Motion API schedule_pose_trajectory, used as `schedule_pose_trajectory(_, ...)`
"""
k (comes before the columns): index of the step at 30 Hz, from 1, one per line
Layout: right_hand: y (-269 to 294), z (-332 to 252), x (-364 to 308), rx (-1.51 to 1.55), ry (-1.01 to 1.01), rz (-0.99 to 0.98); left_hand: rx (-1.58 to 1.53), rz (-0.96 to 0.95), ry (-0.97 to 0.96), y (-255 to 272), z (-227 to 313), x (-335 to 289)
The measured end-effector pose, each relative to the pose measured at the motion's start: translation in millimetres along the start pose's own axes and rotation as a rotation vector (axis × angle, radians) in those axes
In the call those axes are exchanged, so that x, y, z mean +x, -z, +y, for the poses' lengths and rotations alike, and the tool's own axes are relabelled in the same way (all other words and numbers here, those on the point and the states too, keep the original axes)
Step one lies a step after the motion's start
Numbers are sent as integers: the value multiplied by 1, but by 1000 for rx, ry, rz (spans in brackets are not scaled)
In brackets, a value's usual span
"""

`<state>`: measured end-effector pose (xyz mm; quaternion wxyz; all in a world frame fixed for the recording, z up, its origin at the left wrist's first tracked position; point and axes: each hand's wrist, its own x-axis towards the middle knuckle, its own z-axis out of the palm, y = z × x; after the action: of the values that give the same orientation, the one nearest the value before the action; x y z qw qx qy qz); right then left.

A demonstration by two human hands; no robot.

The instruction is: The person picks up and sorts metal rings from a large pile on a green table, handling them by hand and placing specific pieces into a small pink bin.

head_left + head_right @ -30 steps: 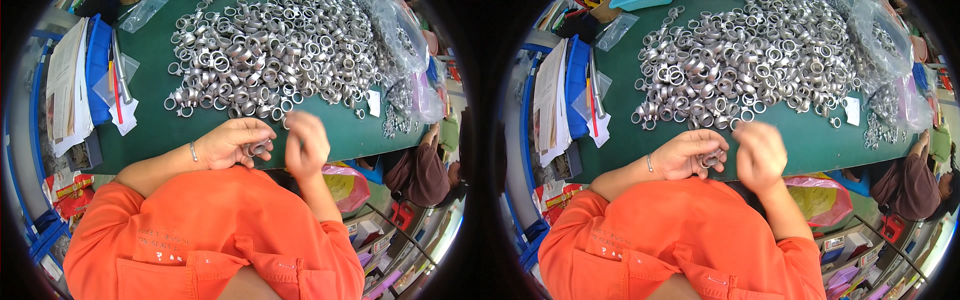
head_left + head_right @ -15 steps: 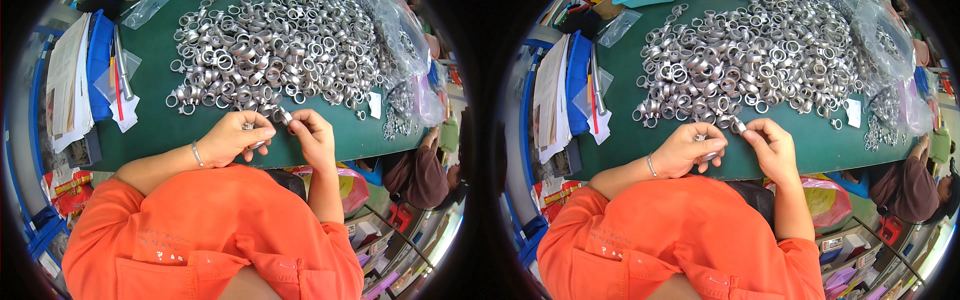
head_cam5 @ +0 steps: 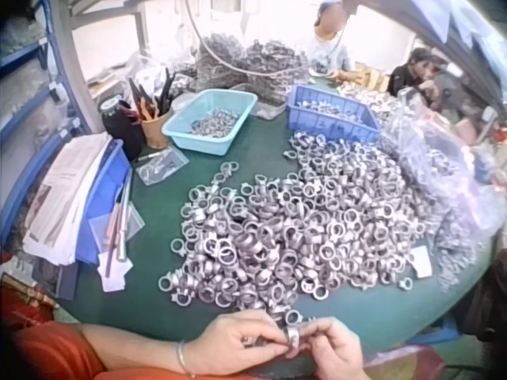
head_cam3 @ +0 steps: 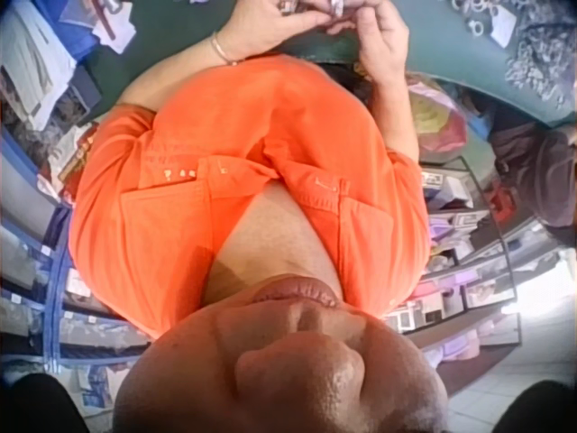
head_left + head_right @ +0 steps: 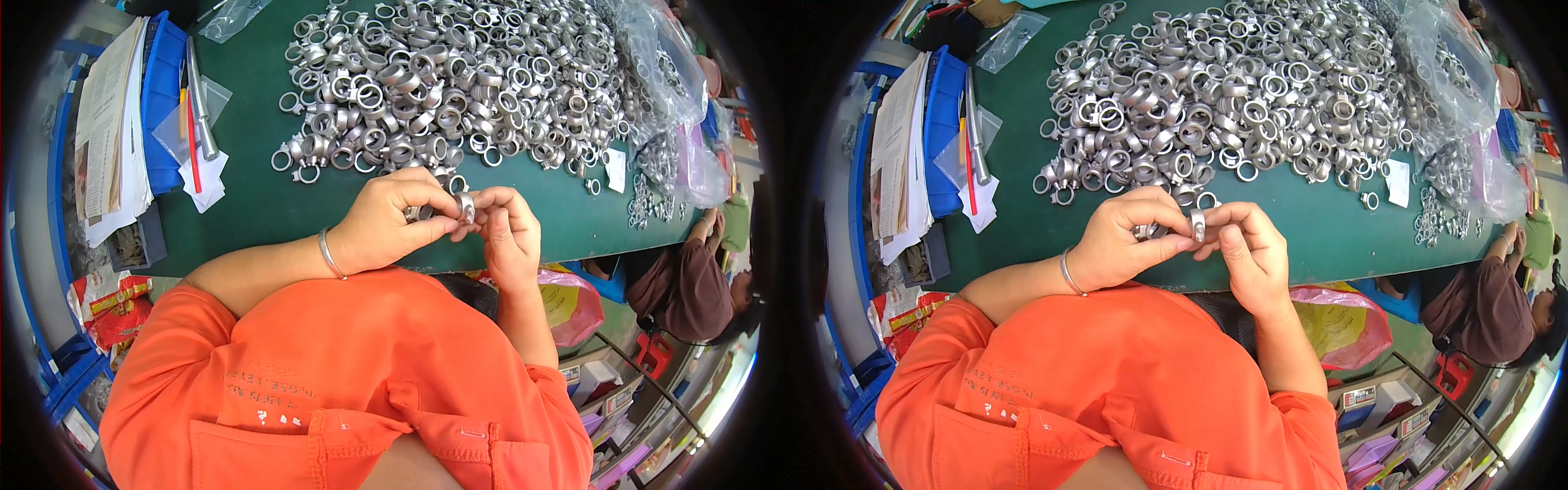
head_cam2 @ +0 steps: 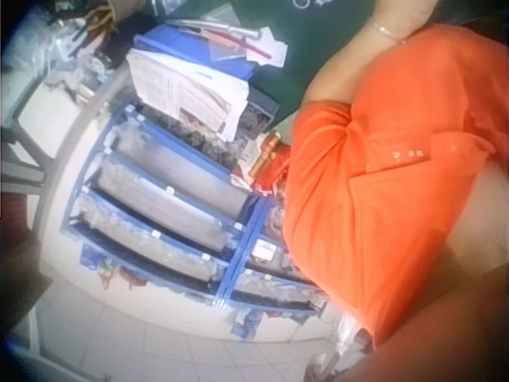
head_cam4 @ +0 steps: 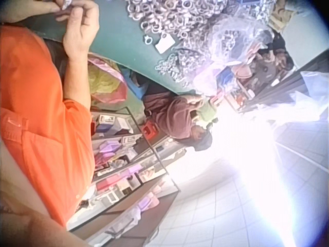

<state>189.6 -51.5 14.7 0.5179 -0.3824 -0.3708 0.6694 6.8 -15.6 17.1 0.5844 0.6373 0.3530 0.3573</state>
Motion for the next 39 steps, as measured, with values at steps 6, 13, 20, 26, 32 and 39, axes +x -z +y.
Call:
schedule_pose_trajectory(6,-4,7,2,69,179,11,-118,26,172,-2,3,0)
schedule_pose_trajectory(13,-6,-4,-2,-458,538,-188,-1250,-242,816,2,-12,-6)
schedule_pose_trajectory(20,26,-15,-1,-1125,282,245,-1013,-263,817,6,-14,-6)
schedule_pose_trajectory(26,33,7,1,-1204,358,85,-818,-225,760,2,-5,-4)
schedule_pose_trajectory(32,30,4,-11,-356,155,-16,-745,-179,754,2,-5,-6)
schedule_pose_trajectory(39,23,0,-16,-37,-64,59,-705,-171,737,1,-5,-6)
